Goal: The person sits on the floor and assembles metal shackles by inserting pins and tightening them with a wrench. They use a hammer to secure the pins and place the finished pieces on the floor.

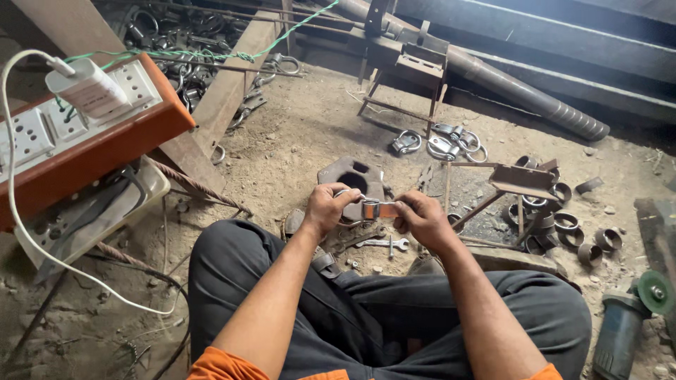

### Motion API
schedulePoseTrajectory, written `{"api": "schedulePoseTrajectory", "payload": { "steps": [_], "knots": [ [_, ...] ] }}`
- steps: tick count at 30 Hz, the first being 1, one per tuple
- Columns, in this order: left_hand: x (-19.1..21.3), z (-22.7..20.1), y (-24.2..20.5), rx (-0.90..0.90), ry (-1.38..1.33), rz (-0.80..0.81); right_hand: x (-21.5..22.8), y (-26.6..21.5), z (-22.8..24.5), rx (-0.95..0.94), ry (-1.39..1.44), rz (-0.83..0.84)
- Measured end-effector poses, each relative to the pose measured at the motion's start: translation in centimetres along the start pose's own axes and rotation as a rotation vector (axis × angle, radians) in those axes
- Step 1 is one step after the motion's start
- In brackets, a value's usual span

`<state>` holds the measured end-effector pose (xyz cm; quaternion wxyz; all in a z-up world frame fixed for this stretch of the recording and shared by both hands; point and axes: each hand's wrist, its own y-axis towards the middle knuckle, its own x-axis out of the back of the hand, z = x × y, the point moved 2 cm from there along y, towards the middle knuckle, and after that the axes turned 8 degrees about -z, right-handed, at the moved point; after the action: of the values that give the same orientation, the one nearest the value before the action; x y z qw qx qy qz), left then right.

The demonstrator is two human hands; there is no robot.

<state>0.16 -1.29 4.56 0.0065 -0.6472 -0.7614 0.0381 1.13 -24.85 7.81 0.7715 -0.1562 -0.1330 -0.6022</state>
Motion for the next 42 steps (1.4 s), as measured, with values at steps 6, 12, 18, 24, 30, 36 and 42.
{"api": "schedulePoseTrajectory", "payload": {
  "steps": [6, 12, 18, 24, 30, 36, 42],
  "knots": [
    [0.2, 1.0, 0.5, 0.028, -0.098, 0.000, 0.1, 0.2, -0.1, -0.006, 0.013, -0.016],
    [0.2, 1.0, 0.5, 0.037, -0.062, -0.026, 0.1, 0.2, -0.1, -0.021, 0.022, -0.020],
    [0.1, -0.1, 0.2, -0.004, -0.078, -0.015, 0.1, 0.3, -0.2, -0.008, 0.018, -0.021],
    [1.8, 0.7, 0.9, -0.019, 0.515, -0.251, 0.2, 0.8, -3.3, -0.132, -0.262, -0.017],
    [1.2, 3.8, 1.1, -0.113, 0.622, -0.242, -3.2, 1.4, -9.9, -0.095, -0.717, 0.141],
    [1.4, 3.5, 0.4, -0.125, 0.655, -0.290, -0.6, 2.9, -19.4, -0.200, -0.849, -0.138],
    [1.7, 3.8, 0.2, -0.044, 0.684, -0.306, -0.7, 3.5, -21.5, -0.384, -0.899, -0.095]
  ]
}}
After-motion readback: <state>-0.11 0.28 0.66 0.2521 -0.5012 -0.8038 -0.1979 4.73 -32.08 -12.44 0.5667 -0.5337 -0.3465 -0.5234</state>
